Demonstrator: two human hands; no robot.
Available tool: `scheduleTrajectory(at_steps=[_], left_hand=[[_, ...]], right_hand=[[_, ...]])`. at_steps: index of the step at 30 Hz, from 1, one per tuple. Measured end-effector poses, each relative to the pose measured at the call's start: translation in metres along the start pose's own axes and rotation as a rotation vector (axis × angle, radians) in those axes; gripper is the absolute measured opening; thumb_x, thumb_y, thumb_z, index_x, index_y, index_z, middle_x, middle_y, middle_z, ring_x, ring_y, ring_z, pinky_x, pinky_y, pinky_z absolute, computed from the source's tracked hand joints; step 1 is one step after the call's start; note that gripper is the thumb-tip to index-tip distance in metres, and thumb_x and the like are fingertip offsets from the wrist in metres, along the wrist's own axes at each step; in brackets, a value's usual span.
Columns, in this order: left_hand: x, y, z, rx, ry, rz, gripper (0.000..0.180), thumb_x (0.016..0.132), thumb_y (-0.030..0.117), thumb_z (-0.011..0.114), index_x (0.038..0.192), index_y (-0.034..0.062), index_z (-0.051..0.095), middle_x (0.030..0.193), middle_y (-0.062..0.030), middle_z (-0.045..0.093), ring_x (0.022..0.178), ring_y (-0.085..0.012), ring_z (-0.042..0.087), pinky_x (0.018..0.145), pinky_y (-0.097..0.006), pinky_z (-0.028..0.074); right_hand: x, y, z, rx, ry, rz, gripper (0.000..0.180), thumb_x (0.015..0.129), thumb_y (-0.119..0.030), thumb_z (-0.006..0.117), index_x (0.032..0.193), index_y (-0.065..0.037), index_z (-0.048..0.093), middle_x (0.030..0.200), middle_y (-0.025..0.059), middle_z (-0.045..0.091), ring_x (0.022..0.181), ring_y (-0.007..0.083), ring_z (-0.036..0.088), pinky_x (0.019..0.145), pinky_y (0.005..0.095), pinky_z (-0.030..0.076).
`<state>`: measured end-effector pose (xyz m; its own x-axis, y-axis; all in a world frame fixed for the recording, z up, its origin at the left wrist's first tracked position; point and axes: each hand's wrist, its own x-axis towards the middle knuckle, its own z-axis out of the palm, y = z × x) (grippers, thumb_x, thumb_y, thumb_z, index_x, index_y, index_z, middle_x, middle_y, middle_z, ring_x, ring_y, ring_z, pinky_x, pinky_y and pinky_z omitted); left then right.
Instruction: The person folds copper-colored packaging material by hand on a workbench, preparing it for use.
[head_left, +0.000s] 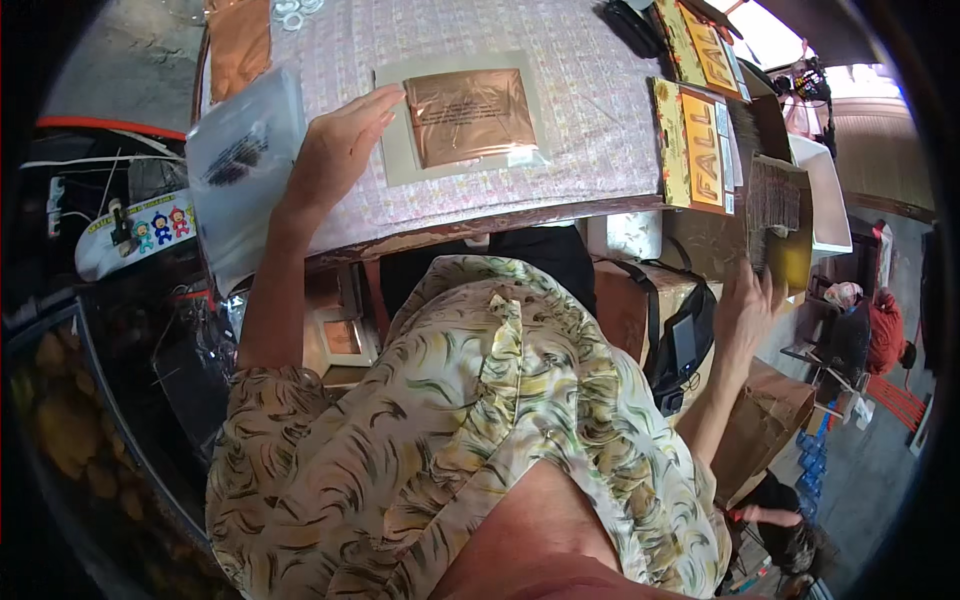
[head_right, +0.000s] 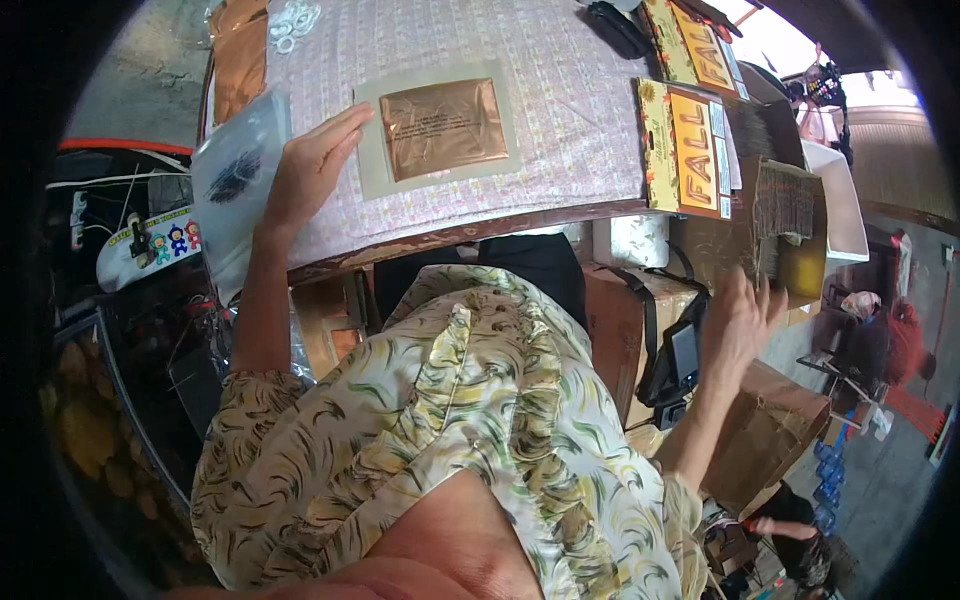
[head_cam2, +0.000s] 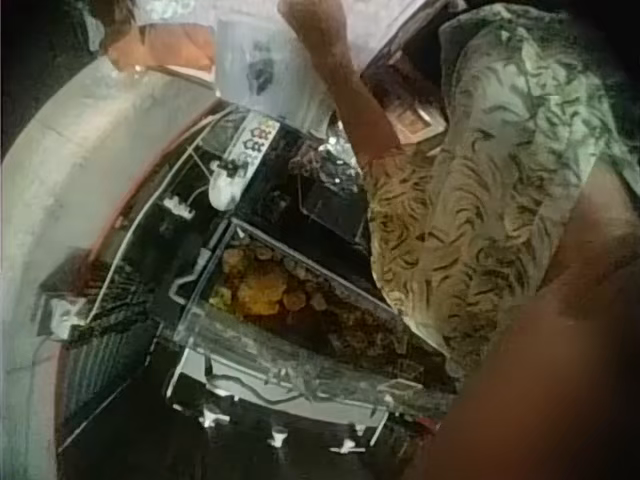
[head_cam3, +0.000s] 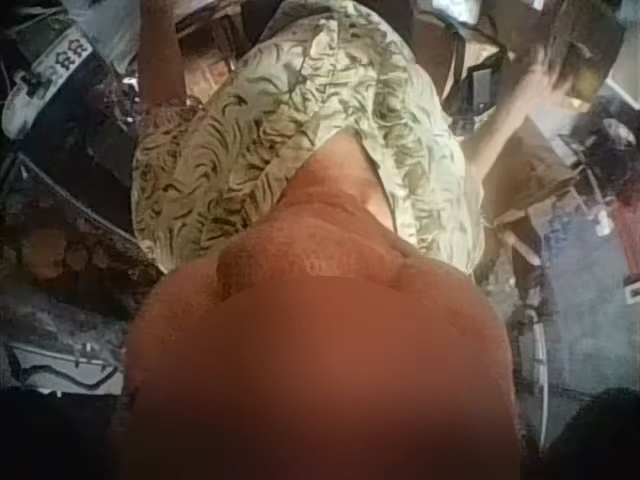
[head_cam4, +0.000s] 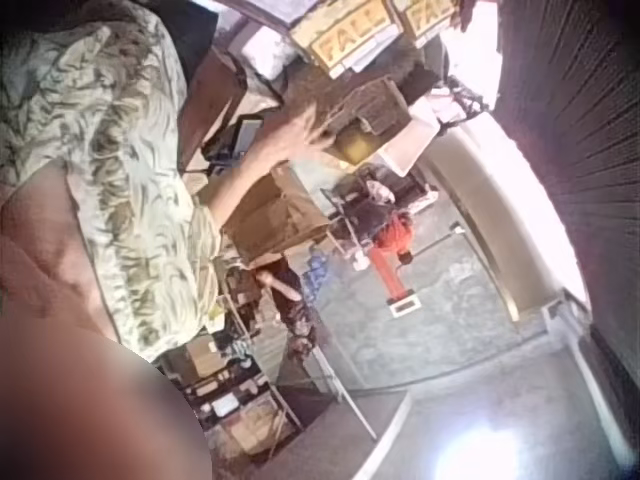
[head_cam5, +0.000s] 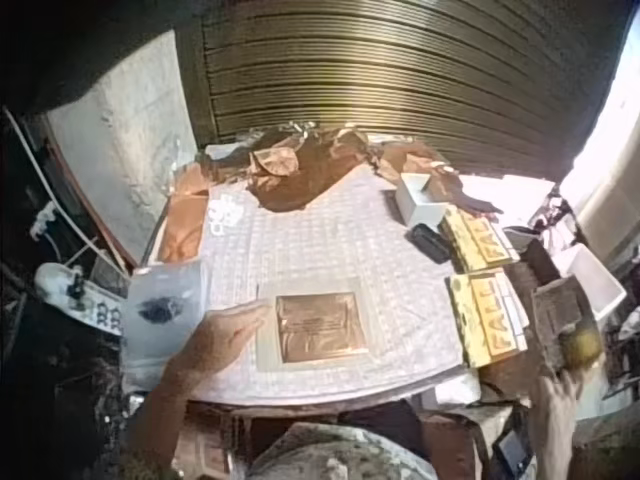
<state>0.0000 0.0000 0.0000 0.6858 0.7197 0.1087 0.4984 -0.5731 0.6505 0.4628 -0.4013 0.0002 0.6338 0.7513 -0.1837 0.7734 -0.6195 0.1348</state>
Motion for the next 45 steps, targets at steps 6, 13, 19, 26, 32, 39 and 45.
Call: scheduleTrajectory(at_steps=[6, 13, 19, 26, 32, 39, 45], left_hand=[[0.027, -0.009, 0.032, 0.265, 0.082, 0.285, 0.043, 0.103, 0.021, 0.059, 0.143, 0.0038, 0.057, 0.153, -0.0106, 0.053, 0.141, -0.0268, 0.050, 0.118, -0.043, 0.040], [0.042, -0.009, 0.057, 0.446, 0.039, 0.313, 0.065, 0.105, 0.044, 0.051, 0.156, 0.0052, 0.040, 0.165, -0.0093, 0.036, 0.151, -0.0322, 0.033, 0.126, -0.046, 0.026], [0.040, -0.017, 0.061, 0.445, 0.033, 0.248, 0.074, 0.102, 0.054, 0.053, 0.156, 0.0049, 0.040, 0.165, -0.0080, 0.035, 0.152, -0.0366, 0.029, 0.126, -0.045, 0.026], [0.051, -0.030, 0.054, 0.229, -0.015, 0.024, 0.059, 0.101, 0.041, 0.061, 0.151, 0.0123, 0.050, 0.160, -0.0107, 0.044, 0.149, -0.0305, 0.038, 0.121, -0.042, 0.034], [0.099, -0.065, 0.021, 0.236, 0.047, 0.164, 0.037, 0.094, 0.021, 0.073, 0.128, 0.0074, 0.066, 0.130, -0.0104, 0.065, 0.124, -0.0284, 0.060, 0.104, -0.040, 0.048], [0.124, -0.088, 0.005, 0.220, 0.122, 0.337, 0.032, 0.090, 0.017, 0.076, 0.117, 0.0050, 0.066, 0.098, -0.0076, 0.066, 0.092, -0.0248, 0.066, 0.084, -0.035, 0.053], [0.129, -0.074, 0.003, -0.202, -0.274, -0.087, 0.022, 0.091, 0.010, 0.072, 0.111, 0.0019, 0.066, 0.090, -0.0011, 0.060, 0.083, -0.0087, 0.055, 0.079, -0.028, 0.049]], right_hand=[[0.061, -0.265, -0.086, 0.478, 0.500, -0.734, 0.068, 0.097, -0.020, 0.068, 0.156, -0.002, 0.038, 0.154, 0.0236, 0.047, 0.145, 0.0382, 0.043, 0.123, 0.0480, 0.030], [0.137, -0.343, -0.025, 0.333, 0.415, -0.877, 0.087, 0.103, -0.059, 0.045, 0.157, 0.007, 0.029, 0.162, 0.0268, 0.033, 0.154, 0.0379, 0.027, 0.128, 0.0479, 0.018], [0.145, -0.345, -0.010, 0.316, 0.432, -0.830, 0.088, 0.102, -0.059, 0.050, 0.154, 0.010, 0.032, 0.161, 0.0282, 0.035, 0.153, 0.0375, 0.029, 0.127, 0.0481, 0.021], [0.167, -0.333, -0.032, 0.237, 0.475, -0.869, 0.055, 0.102, -0.043, 0.057, 0.134, 0.001, 0.061, 0.146, 0.0198, 0.058, 0.138, 0.0341, 0.052, 0.118, 0.0484, 0.035], [0.232, -0.343, -0.043, 0.397, 0.399, -0.936, 0.022, 0.096, -0.016, 0.067, 0.112, -0.004, 0.075, 0.124, 0.0136, 0.069, 0.115, 0.0325, 0.062, 0.099, 0.0427, 0.051], [0.268, -0.346, -0.053, 0.487, 0.245, -0.953, 0.061, 0.087, -0.024, 0.079, 0.143, -0.017, 0.058, 0.125, 0.0130, 0.062, 0.117, 0.0369, 0.059, 0.103, 0.0458, 0.048], [0.275, -0.342, -0.051, 0.560, 0.101, -0.954, 0.060, 0.082, -0.025, 0.082, 0.139, -0.019, 0.063, 0.131, 0.0123, 0.060, 0.127, 0.0354, 0.053, 0.110, 0.0464, 0.041]])
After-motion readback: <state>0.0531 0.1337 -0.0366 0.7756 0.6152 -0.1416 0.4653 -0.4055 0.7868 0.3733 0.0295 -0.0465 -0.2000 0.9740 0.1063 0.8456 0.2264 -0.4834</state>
